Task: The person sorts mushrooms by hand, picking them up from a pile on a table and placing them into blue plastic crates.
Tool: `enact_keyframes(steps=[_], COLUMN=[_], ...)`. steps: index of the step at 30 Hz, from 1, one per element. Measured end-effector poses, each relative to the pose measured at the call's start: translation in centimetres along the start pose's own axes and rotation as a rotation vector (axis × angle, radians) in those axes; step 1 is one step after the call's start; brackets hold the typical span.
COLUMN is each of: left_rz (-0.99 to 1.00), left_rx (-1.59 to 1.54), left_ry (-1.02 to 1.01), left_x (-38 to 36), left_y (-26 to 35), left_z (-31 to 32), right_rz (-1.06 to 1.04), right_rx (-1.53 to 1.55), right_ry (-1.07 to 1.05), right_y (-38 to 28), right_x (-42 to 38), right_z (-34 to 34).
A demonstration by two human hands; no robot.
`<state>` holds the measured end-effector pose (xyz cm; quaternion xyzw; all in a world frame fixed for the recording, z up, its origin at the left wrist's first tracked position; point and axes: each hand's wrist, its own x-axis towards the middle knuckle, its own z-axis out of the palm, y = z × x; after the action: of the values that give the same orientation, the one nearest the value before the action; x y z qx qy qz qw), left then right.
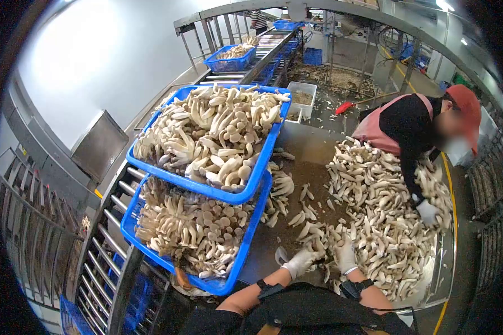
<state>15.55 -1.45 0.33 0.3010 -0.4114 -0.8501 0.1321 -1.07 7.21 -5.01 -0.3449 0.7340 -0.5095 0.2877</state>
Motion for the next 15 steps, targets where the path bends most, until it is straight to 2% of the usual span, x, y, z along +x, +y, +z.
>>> enact_keyframes(steps=[1, 2, 3, 5, 7, 8, 9, 10, 11, 12, 13, 15], left_rz=[0.017, 0.032, -0.29, -0.147, -0.028, 0.139, 0.312, -0.099, -0.435, -0.227, -0.012, 0.132], left_rx=[-0.051, -0.102, 0.119, 0.374, 0.378, 0.452, 0.527, 0.121, -0.334, 0.017, 0.363, 0.478], left_ry=[0.016, 0.033, 0.174, -0.009, -0.111, -0.121, -0.129, -0.044, 0.213, 0.052, -0.11, -0.266], left_x=[-1.0, -1.6, 0.9, 3.7, 4.4, 4.5, 3.1, 2.1, -1.1, -0.7, 0.4, 3.4], left_y=[1.1, 1.7, -0.6, -3.9, -5.8, -7.0, -4.8, -2.6, 3.6, 2.7, 0.8, -5.0], left_z=[1.2, 1.9, -0.4, -3.0, -3.8, -4.9, -4.9, -4.1, -1.2, -1.6, -2.5, -5.0], right_rz=[-0.054, 0.008, 0.066, 0.115, 0.283, 0.368, 0.383, 0.428, 0.473, 0.518, 0.55, 0.403], right_rx=[-0.142, -0.227, -0.315, 0.191, 0.363, 0.447, 0.568, 0.547, 0.526, 0.505, 0.253, 0.215], right_ry=[-0.041, -0.087, -0.138, -0.226, -0.235, -0.228, -0.185, -0.2, -0.215, -0.231, -0.342, -0.438], right_y=[-2.1, -4.2, -8.9, -5.2, -7.3, -8.5, -7.1, -5.6, -4.6, -4.3, -3.9, -3.4], right_x=[-0.1, -1.1, -2.4, -1.9, -2.1, -2.3, -1.3, -1.0, -0.7, -0.5, -0.5, -0.4], right_z=[-0.1, -0.4, -0.6, 0.9, 0.5, 0.3, 0.0, -0.1, -0.1, 0.0, 0.2, -0.3])
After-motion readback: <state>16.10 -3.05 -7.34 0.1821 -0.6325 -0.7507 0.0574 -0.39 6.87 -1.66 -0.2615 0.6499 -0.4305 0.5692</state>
